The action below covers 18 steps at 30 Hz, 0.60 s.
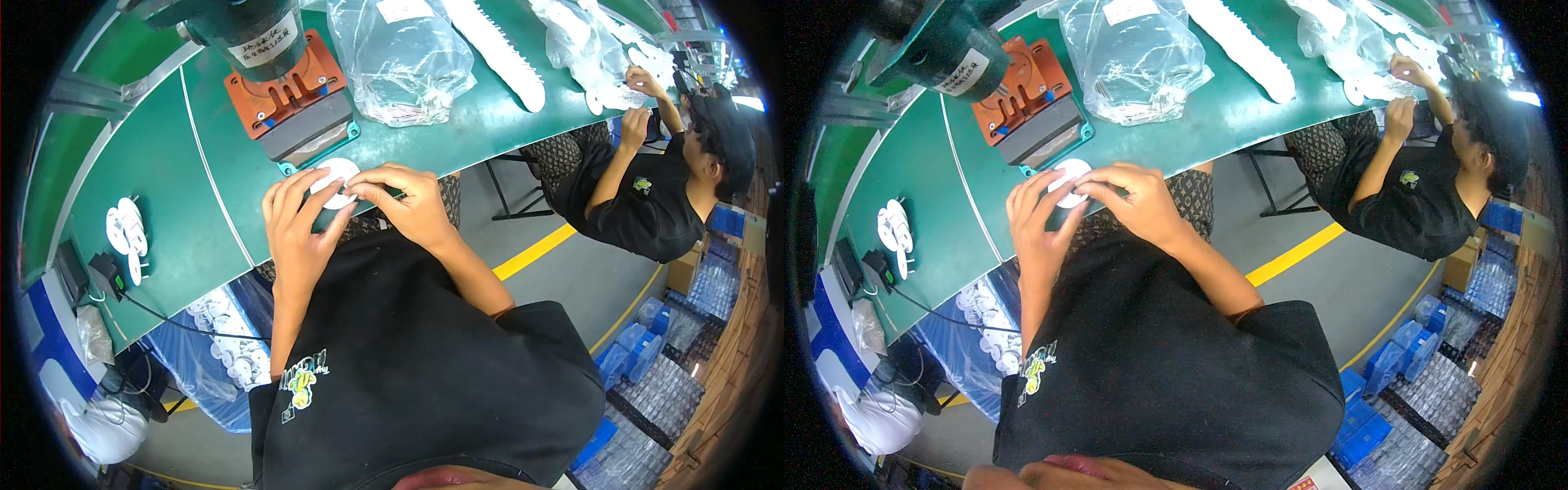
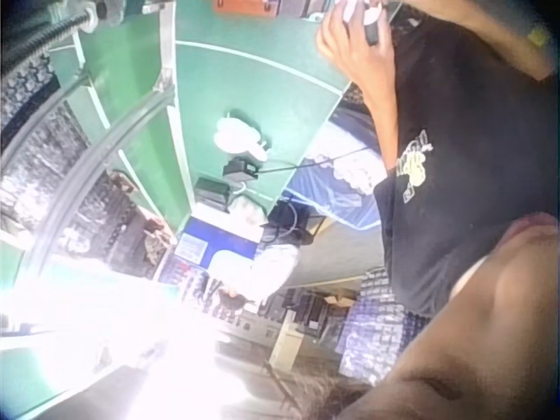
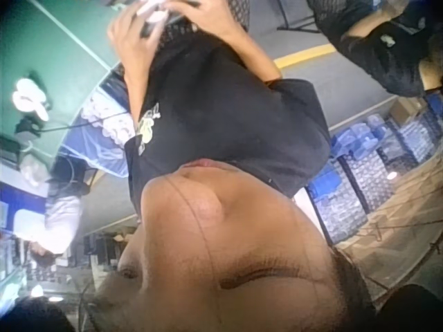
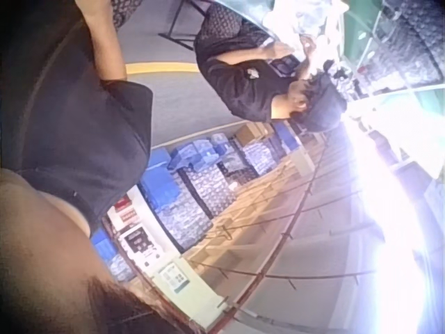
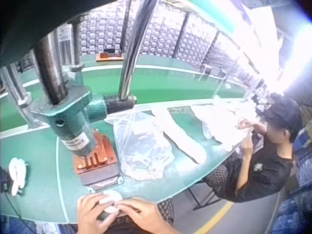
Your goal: The person assembles small circular components using a manual press.
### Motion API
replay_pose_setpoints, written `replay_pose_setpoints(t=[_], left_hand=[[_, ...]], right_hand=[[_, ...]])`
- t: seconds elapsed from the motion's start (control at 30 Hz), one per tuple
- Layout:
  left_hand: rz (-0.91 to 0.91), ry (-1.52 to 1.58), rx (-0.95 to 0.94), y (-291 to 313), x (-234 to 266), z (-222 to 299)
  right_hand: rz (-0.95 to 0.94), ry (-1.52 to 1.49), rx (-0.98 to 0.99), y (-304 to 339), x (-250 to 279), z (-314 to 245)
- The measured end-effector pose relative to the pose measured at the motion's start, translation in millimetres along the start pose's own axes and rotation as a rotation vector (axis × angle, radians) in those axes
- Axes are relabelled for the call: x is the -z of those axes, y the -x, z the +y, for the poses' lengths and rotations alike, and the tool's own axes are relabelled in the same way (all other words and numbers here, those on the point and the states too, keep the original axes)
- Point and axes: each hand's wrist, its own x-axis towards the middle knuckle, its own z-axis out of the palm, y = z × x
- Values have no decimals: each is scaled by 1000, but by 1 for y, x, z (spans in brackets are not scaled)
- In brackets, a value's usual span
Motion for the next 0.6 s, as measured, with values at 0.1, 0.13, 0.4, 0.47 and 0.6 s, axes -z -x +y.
replay_pose_setpoints(t=[0.1,0.13,0.4,0.47,0.6], left_hand=[[3,-2,-10,1,-1,-3],[6,-2,-16,2,-2,-4],[-6,-17,-30,4,1,-2],[14,-41,-85,3,5,-2],[125,23,-178,-19,33,13]], right_hand=[[-1,100,86,-3,0,-1],[-24,242,229,-5,0,-2],[-95,494,586,-8,1,0],[-80,386,540,-1,13,0],[211,140,21,14,25,11]])
